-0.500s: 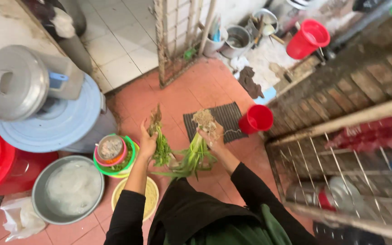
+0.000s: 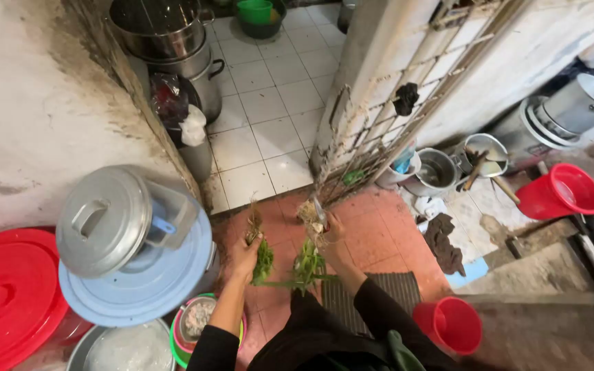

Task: The recorder prepares tomatoes and spring onions by cleaning and trimming them in a kitchen setting.

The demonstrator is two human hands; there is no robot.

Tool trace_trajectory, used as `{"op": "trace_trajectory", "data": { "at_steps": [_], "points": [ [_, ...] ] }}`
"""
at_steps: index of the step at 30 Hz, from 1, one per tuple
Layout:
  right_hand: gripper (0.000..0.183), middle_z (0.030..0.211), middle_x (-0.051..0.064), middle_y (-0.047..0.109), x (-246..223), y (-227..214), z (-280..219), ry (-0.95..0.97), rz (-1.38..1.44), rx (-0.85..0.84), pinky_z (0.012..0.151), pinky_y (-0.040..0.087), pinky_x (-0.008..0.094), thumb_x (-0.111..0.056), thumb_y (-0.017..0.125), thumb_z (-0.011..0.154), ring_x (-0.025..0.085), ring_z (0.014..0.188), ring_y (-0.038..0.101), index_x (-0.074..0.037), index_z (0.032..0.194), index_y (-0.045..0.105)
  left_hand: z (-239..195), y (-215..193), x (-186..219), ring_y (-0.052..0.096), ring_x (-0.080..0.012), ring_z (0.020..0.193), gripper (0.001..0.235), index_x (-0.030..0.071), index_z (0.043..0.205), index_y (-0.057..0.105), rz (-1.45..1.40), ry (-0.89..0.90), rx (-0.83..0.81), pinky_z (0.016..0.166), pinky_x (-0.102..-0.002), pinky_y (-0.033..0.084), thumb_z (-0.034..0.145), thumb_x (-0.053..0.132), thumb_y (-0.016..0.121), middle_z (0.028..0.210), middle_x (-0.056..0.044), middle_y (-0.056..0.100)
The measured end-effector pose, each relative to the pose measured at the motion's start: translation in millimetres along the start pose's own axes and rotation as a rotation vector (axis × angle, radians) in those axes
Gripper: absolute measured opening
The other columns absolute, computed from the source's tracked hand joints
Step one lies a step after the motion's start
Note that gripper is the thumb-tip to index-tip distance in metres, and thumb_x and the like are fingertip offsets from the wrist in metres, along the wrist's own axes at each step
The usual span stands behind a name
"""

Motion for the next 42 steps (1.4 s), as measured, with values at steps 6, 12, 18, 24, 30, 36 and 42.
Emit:
{"op": "trace_trajectory", "data": {
  "at_steps": [6, 12, 18, 24, 30, 36, 42],
  "points": [
    [0.050, 0.089, 0.010, 0.053, 44.0, 103.6, 183.1, 0.024, 0.037, 0.039, 0.063, 0.047, 0.044, -0.023, 0.084, 0.079, 0.028, 0.072, 0.053, -0.001, 0.118, 0.064, 135.4, 10.0, 67.1, 0.063, -0.0148, 0.088, 0.027, 0.001, 0.114, 0.066, -0.001, 0.330, 0.090, 0.081, -0.029, 0.049, 0.093, 0.017, 0.072, 0.097, -0.008, 0.072],
    [0.033, 0.085, 0.005, 0.038, 208.1, 251.8, 362.3, 0.364, 0.849, 0.101, 0.066, 0.042, 0.032, -0.025, 0.067, 0.098, 0.018, 0.072, 0.036, -0.004, 0.096, 0.041, 257.6, 27.6, 148.5, 0.064, -0.0119, 0.090, 0.022, 0.003, 0.114, 0.064, -0.234, 0.246, 0.068, 0.082, -0.027, 0.050, 0.097, 0.016, 0.068, 0.098, -0.005, 0.074],
    [0.040, 0.080, 0.007, 0.055, 134.7, 261.8, 546.7, 0.136, -0.058, 0.314, 0.061, 0.046, 0.041, -0.025, 0.087, 0.073, 0.024, 0.068, 0.056, -0.005, 0.094, 0.060, 420.0, 38.5, 210.8, 0.061, -0.0120, 0.080, 0.021, 0.005, 0.119, 0.058, -0.374, 0.203, 0.001, 0.076, -0.029, 0.049, 0.102, 0.017, 0.062, 0.090, -0.003, 0.066],
    [0.035, 0.085, 0.006, 0.061, 133.8, 291.3, 678.4, 0.049, 0.073, 0.387, 0.066, 0.052, 0.032, -0.024, 0.086, 0.079, 0.017, 0.072, 0.061, -0.006, 0.103, 0.069, 617.1, 40.4, 265.1, 0.054, -0.0102, 0.075, 0.028, 0.005, 0.118, 0.057, -0.501, 0.337, -0.125, 0.067, -0.029, 0.047, 0.094, 0.011, 0.070, 0.086, 0.002, 0.058],
    [0.039, 0.099, 0.001, 0.072, 188.2, 264.3, 767.7, 0.218, 0.363, 0.451, 0.077, 0.055, 0.029, -0.016, 0.084, 0.083, 0.011, 0.086, 0.064, -0.002, 0.116, 0.069, 726.4, 83.8, 371.3, 0.045, -0.0107, 0.058, 0.021, 0.006, 0.107, 0.066, -0.229, 0.023, -0.129, 0.051, -0.031, 0.036, 0.088, 0.009, 0.073, 0.072, 0.001, 0.054],
    [0.028, 0.104, 0.006, 0.072, 249.7, 201.9, 865.8, 0.063, 0.594, 0.593, 0.079, 0.055, 0.031, -0.005, 0.080, 0.090, 0.015, 0.091, 0.068, 0.002, 0.114, 0.069, 859.3, 221.0, 419.2, 0.044, -0.0105, 0.054, 0.014, 0.002, 0.094, 0.065, -0.219, 0.027, -0.380, 0.049, -0.031, 0.036, 0.096, 0.014, 0.072, 0.064, 0.000, 0.050],
    [0.034, 0.106, 0.004, 0.073, 311.0, 170.9, 1006.4, 0.096, 0.555, 0.607, 0.085, 0.055, 0.029, -0.001, 0.080, 0.085, 0.013, 0.096, 0.068, 0.001, 0.117, 0.069, 949.5, 329.1, 519.3, 0.047, -0.0092, 0.053, 0.014, 0.004, 0.098, 0.070, -0.207, 0.140, -0.414, 0.050, -0.027, 0.036, 0.095, 0.017, 0.066, 0.061, 0.001, 0.053]
  ]
}}
Point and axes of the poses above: each hand's wrist, its own z-axis towards the middle knuckle, its own y-axis out of the palm, x = y × z, the point moved 9 cm from there along z, towards the middle knuckle
